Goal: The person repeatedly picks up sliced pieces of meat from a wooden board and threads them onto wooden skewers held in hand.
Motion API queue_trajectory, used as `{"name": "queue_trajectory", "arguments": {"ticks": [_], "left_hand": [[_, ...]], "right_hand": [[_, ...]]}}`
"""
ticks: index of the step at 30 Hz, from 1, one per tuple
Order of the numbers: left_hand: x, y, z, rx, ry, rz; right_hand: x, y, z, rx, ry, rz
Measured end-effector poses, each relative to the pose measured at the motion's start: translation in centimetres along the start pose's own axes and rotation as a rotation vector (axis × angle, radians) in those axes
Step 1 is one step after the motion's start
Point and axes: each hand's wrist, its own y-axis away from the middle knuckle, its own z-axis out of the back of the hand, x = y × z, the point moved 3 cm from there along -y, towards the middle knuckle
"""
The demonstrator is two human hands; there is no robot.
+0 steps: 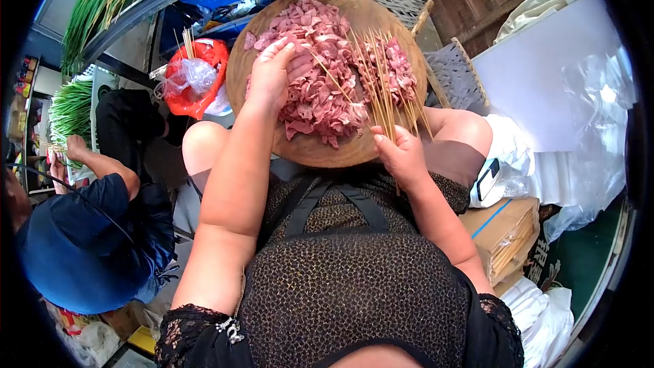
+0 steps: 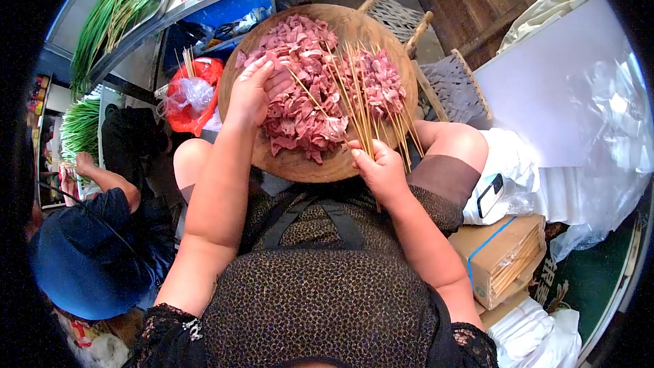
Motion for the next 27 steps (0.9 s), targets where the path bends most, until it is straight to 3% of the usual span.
{"name": "queue_trajectory", "arguments": {"ticks": [10,17,27], "left_hand": [[-0.7,0.7,-0.6,0.033,-0.098,-0.016],[-1.2,1.5,-1.5,0.057,-0.151,0.013],[-1.0,1.7,-1.6,0.184,-0.148,0.136]], "right_hand": [[0.4,0.3,0.3,0.003,0.041,-0.021],[2.8,0.9,2.1,0.008,0.367,0.088],[2.5,0.4,2.7,0.04,0.355,0.12]]}}
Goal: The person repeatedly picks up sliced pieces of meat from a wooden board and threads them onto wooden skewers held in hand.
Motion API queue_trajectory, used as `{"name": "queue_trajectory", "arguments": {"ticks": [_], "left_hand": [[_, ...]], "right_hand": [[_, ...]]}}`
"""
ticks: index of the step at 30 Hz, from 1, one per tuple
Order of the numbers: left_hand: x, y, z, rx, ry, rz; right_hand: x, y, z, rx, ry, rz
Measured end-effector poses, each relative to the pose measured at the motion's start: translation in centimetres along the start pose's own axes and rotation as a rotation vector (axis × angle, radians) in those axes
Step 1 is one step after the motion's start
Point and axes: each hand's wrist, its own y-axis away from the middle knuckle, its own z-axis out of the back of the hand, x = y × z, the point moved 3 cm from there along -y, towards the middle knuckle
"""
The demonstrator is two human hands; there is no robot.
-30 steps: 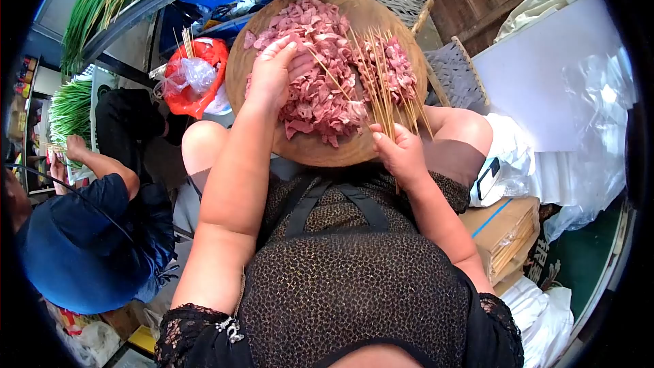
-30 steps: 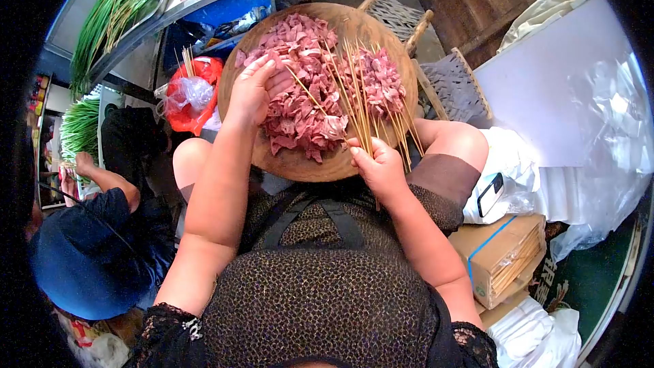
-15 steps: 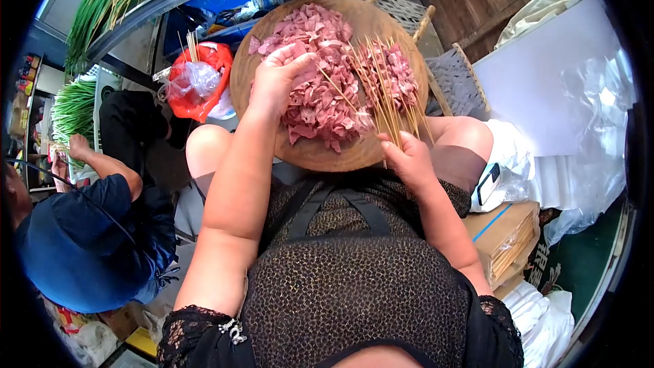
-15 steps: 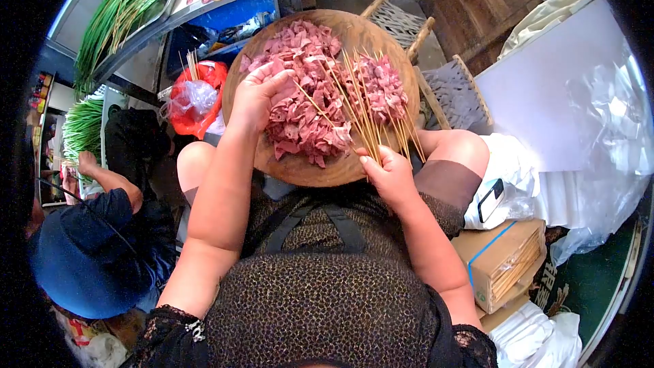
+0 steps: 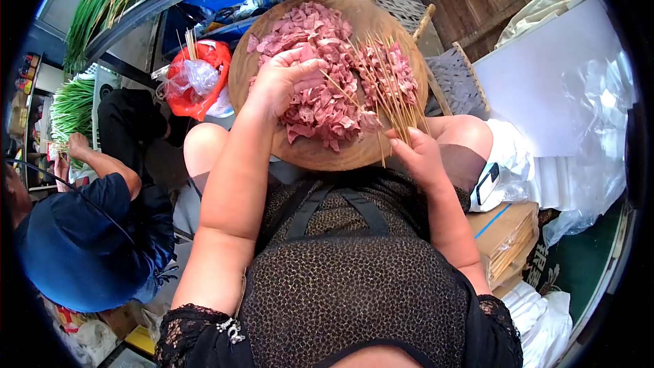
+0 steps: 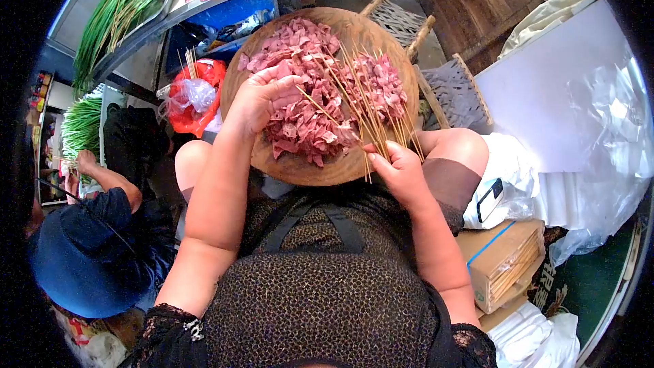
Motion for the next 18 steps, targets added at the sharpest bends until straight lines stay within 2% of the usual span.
{"name": "queue_trajectory", "arguments": {"ticks": [8,10,18], "left_hand": [[-0.2,0.4,-0.3,0.019,-0.061,0.022],[0.0,0.0,0.0,0.031,0.066,0.072],[0.6,-0.2,-0.5,0.01,0.144,0.048]], "right_hand": [[-0.8,0.0,-0.4,-0.012,-0.025,-0.021],[-0.8,0.1,-0.2,-0.011,0.006,-0.01],[-1.0,-0.2,-0.8,-0.005,-0.013,-0.025]]}}
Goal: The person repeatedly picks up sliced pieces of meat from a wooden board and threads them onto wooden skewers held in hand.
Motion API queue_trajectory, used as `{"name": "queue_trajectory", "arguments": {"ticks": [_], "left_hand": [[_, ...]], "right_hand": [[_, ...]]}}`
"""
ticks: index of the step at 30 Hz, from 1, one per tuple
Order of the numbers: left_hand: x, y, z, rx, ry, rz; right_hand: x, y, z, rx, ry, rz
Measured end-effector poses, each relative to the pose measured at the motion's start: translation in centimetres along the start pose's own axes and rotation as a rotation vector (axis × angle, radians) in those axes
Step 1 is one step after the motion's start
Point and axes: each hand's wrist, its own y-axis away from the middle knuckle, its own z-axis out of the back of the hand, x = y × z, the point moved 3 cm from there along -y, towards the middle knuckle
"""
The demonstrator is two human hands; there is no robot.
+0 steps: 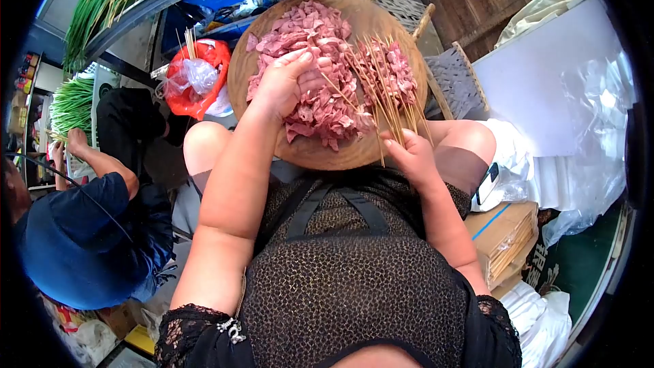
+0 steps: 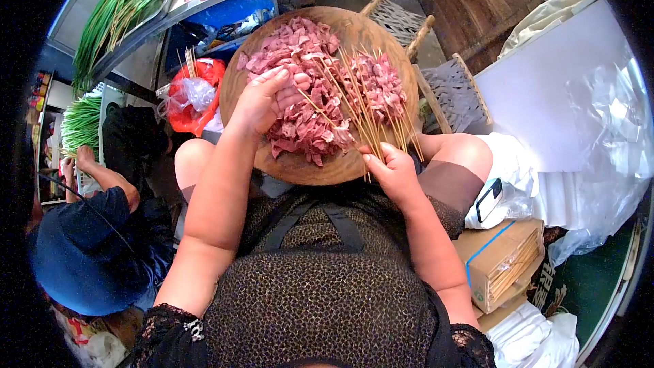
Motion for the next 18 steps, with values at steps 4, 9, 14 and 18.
{"name": "queue_trajectory", "arguments": {"ticks": [4,9,14,18], "left_hand": [[0.2,0.1,0.0,-0.02,0.027,-0.03],[1.1,0.1,-0.5,-0.046,0.156,-0.094],[1.5,0.7,-1.1,-0.014,0.247,-0.112],[1.1,0.8,-1.5,0.026,0.179,-0.07]], "right_hand": [[-1.3,-0.4,-1.0,0.003,-0.126,-0.018],[-1.9,-0.3,-2.5,-0.04,-0.263,0.002],[-2.3,-0.5,-2.6,-0.039,-0.234,0.025],[-1.6,-0.6,-2.2,-0.04,-0.204,0.021]]}}
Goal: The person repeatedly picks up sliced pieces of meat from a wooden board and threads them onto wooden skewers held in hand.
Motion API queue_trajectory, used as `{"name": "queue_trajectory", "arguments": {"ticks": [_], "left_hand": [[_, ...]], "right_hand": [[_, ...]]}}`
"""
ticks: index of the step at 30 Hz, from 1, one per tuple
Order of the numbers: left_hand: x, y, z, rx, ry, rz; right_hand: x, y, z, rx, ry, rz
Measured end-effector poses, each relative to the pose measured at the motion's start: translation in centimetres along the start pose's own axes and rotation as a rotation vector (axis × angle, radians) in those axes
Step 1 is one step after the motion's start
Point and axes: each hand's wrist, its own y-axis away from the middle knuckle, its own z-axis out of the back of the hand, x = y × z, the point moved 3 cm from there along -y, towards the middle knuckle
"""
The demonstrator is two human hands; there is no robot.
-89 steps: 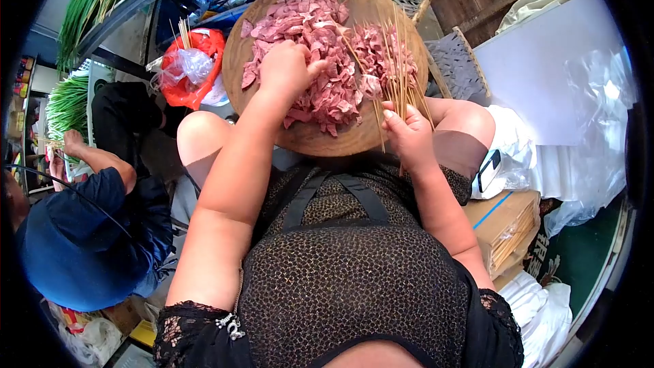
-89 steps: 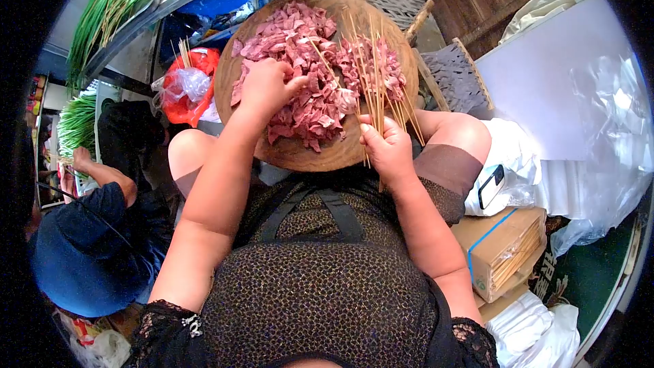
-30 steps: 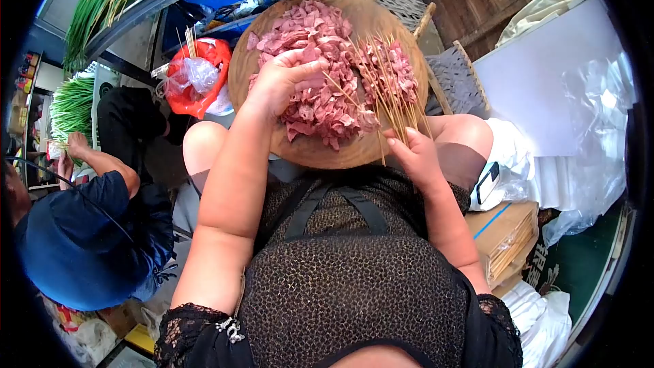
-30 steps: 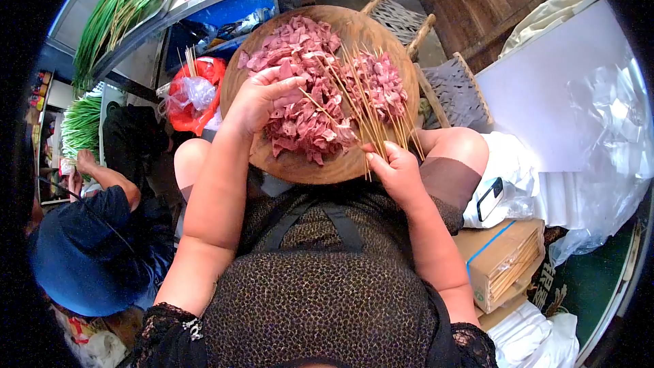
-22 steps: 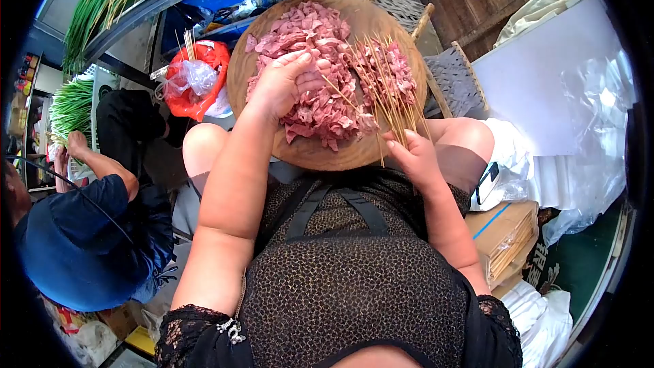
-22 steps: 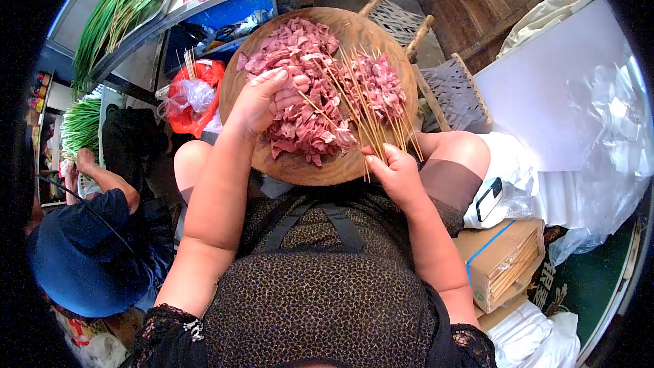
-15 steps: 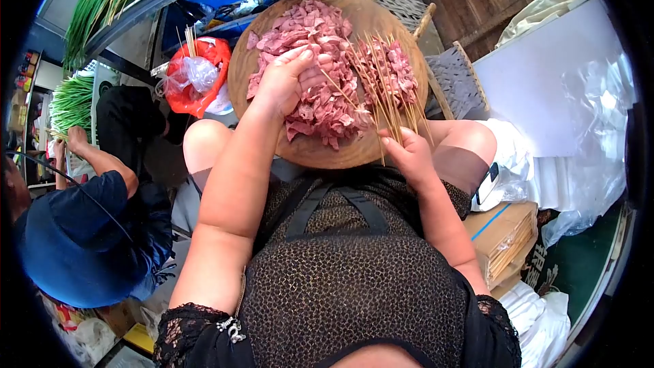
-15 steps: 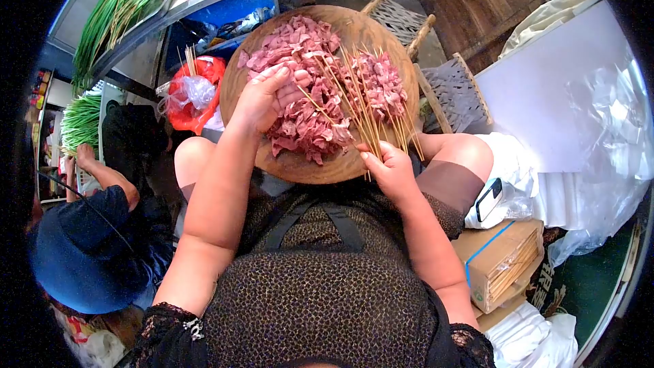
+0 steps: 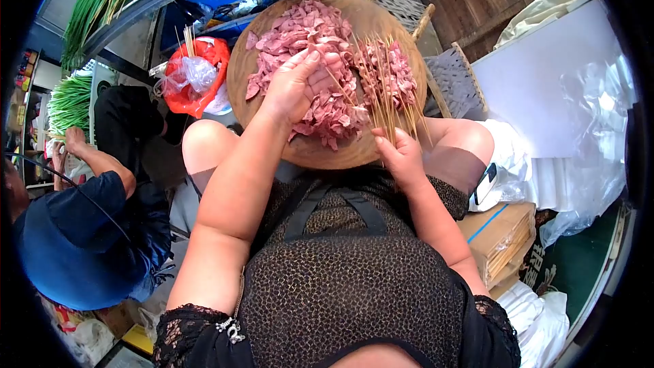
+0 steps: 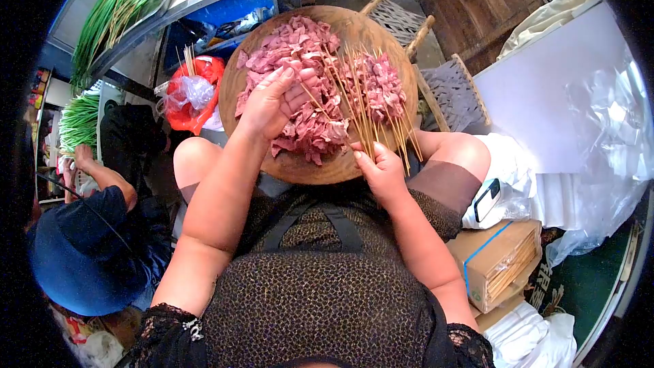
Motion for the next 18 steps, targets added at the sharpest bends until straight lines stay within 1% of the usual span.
{"name": "queue_trajectory", "arguments": {"ticks": [3,5,7,9,11,13,15,17,18], "left_hand": [[0.5,0.0,-0.3,0.027,-0.023,0.016],[1.1,0.5,-0.7,0.044,-0.053,0.056],[2.3,1.1,-1.3,0.009,-0.105,0.125],[3.5,1.1,-1.3,0.086,-0.086,0.13],[2.8,0.6,-0.9,0.07,-0.114,0.166],[-0.2,-0.4,0.7,-0.04,-0.566,-0.025],[-3.8,-1.1,3.0,-0.225,-1.035,-0.41],[-6.4,-1.5,6.0,-0.399,-1.594,-0.479],[-7.1,-0.9,5.9,-0.488,-1.707,-0.334]], "right_hand": [[0.2,0.2,-0.3,0.008,-0.043,-0.023],[0.4,0.2,-0.5,0.013,-0.087,-0.044],[0.6,0.0,-0.7,0.007,-0.16,-0.069],[1.1,-0.3,-0.7,-0.003,-0.173,-0.085],[1.2,-0.4,-0.6,-0.017,-0.186,-0.109],[1.2,-0.4,-0.4,-0.028,-0.234,-0.085],[1.1,-0.1,-0.2,-0.045,-0.237,-0.081],[1.0,0.0,0.1,-0.042,-0.233,-0.086],[1.2,0.1,0.1,-0.047,-0.226,-0.089]]}}
